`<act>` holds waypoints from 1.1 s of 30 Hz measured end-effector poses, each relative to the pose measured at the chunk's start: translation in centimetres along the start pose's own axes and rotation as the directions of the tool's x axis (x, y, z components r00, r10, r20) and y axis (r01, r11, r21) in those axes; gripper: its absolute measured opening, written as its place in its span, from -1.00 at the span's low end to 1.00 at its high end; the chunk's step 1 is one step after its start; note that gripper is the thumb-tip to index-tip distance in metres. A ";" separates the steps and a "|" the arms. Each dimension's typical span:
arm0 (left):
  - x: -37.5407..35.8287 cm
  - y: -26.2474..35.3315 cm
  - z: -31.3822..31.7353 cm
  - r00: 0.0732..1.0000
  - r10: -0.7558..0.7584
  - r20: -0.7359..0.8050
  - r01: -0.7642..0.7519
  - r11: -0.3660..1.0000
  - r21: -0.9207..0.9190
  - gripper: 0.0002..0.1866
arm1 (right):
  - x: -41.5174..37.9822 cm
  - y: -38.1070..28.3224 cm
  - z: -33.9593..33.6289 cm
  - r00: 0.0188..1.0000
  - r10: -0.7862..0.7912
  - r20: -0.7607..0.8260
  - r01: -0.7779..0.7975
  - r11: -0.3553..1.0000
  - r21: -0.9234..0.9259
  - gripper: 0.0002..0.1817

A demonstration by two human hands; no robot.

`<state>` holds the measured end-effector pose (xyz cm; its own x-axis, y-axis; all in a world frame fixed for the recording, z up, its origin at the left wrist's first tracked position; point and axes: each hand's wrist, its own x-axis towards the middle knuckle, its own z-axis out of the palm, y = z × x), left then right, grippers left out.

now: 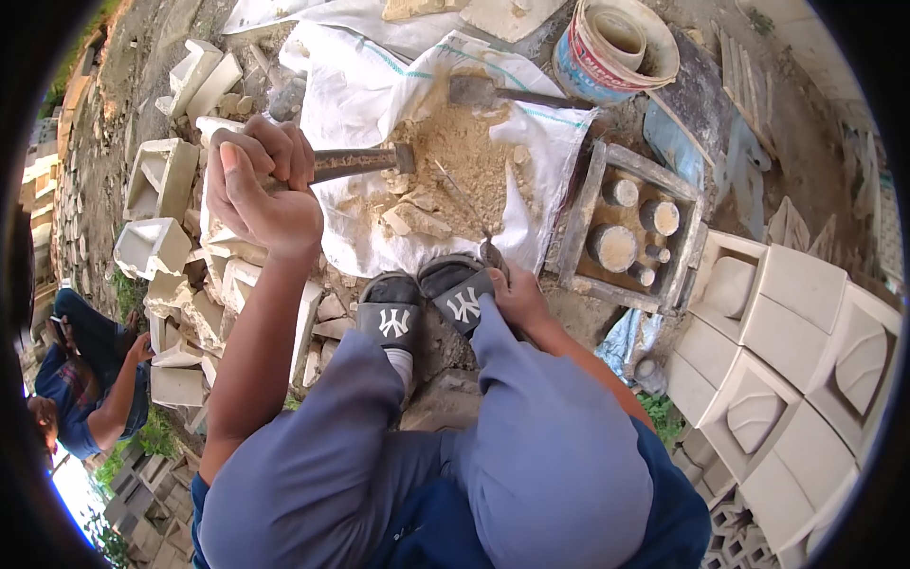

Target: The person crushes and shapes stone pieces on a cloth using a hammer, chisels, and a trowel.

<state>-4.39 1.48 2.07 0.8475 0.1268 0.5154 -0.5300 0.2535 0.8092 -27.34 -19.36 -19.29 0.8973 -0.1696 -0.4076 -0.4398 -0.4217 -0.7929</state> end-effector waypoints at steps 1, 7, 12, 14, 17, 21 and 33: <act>0.0 0.0 0.0 1.000 -0.021 -0.007 0.021 1.000 -0.017 -0.58 | 0.5 -0.2 0.2 0.998 -0.037 -0.052 0.036 0.999 -0.016 -0.43; -0.2 0.2 -0.1 0.998 -0.056 -0.003 0.056 0.998 -0.013 -0.58 | 1.0 -1.4 0.1 0.999 0.021 -0.033 -0.021 1.000 -0.004 -0.41; -0.1 0.1 -0.1 0.999 -0.044 -0.016 0.043 0.999 -0.032 -0.57 | 2.7 -2.0 0.2 0.993 0.114 0.002 -0.114 0.990 -0.082 -0.43; -0.1 0.3 0.0 0.997 -0.076 -0.025 0.075 0.996 -0.057 -0.56 | 2.5 -1.8 0.0 0.997 -0.051 -0.052 0.051 0.999 -0.015 -0.44; -0.2 0.1 -0.3 0.999 -0.045 -0.024 0.045 0.999 -0.016 -0.56 | 2.0 -2.2 1.0 0.985 -0.111 -0.130 0.116 0.993 0.035 -0.42; 0.1 0.0 -0.3 1.000 -0.025 -0.016 0.024 0.999 -0.034 -0.57 | 3.3 -3.4 0.0 0.998 0.047 -0.047 -0.053 0.989 -0.137 -0.47; -0.2 0.4 -0.3 0.998 -0.059 -0.025 0.059 0.998 -0.012 -0.57 | 1.8 -2.6 1.0 0.987 -0.130 -0.096 0.128 0.991 -0.030 -0.44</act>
<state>-4.80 1.86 2.22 0.8779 0.1355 0.4593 -0.4787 0.2724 0.8346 -24.63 -17.71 -18.44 0.9464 -0.1978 -0.2554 -0.3201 -0.4667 -0.8245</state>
